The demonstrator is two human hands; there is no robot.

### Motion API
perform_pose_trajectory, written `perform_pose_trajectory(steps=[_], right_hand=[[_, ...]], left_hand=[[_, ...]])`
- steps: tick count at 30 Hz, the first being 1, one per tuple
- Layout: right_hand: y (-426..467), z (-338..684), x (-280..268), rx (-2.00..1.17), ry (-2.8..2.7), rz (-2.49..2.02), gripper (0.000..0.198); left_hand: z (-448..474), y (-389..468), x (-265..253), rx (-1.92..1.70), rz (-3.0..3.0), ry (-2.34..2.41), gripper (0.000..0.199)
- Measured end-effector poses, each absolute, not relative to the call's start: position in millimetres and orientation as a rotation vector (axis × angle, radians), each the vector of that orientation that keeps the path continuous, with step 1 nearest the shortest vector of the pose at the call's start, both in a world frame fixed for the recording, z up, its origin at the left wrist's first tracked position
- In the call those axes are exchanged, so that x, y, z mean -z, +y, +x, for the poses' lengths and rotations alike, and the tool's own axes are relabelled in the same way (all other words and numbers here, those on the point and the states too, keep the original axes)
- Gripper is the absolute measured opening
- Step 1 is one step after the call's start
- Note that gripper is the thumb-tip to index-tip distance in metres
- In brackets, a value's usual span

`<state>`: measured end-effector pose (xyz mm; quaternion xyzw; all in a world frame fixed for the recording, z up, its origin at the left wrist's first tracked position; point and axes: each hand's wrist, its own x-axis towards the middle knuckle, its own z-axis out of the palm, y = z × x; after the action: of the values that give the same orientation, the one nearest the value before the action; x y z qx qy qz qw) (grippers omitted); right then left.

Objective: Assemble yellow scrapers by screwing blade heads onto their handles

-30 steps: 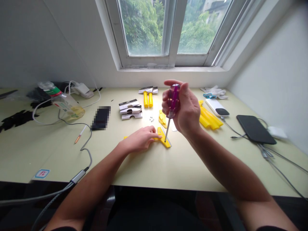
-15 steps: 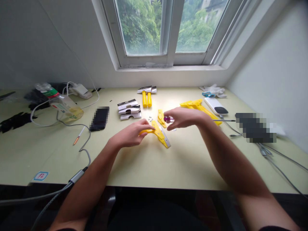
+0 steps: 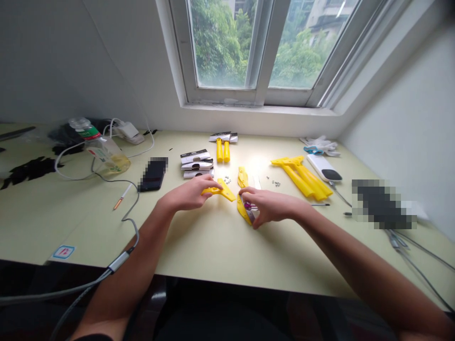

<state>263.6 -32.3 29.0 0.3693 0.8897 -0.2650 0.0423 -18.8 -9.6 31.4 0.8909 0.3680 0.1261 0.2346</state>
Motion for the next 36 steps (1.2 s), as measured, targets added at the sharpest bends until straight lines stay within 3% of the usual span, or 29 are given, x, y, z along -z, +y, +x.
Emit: perform_pose_trajectory(steps=[7, 15, 19, 24, 31, 36], right_hand=[[-27.9, 274.1, -34.5, 0.854, 2.696, 1.191, 0.058], [19.8, 301.6, -44.9, 0.535, 2.542, 1.471, 0.053], [36.3, 295.8, -40.4, 0.54, 2.501, 1.441, 0.059], [22.3, 282.8, -54.0, 0.602, 2.637, 1.456, 0.046], [-2.9, 257.4, -77.4, 1.204, 2.519, 1.365, 0.03], [-0.1, 252.1, -69.3, 1.433, 2.372, 1.523, 0.029]], left_hand=[[-16.4, -10.9, -29.0, -0.337, 2.436, 0.965, 0.035], [-14.4, -12.6, -26.0, -0.348, 2.439, 0.934, 0.036], [-13.8, -13.2, -25.5, -0.352, 2.448, 0.934, 0.036], [-10.7, -14.7, -24.8, -0.399, 2.468, 0.918, 0.038], [1.3, -21.4, -24.4, -0.517, 2.499, 0.884, 0.036], [6.7, -24.0, -23.3, -0.563, 2.537, 0.883, 0.035]])
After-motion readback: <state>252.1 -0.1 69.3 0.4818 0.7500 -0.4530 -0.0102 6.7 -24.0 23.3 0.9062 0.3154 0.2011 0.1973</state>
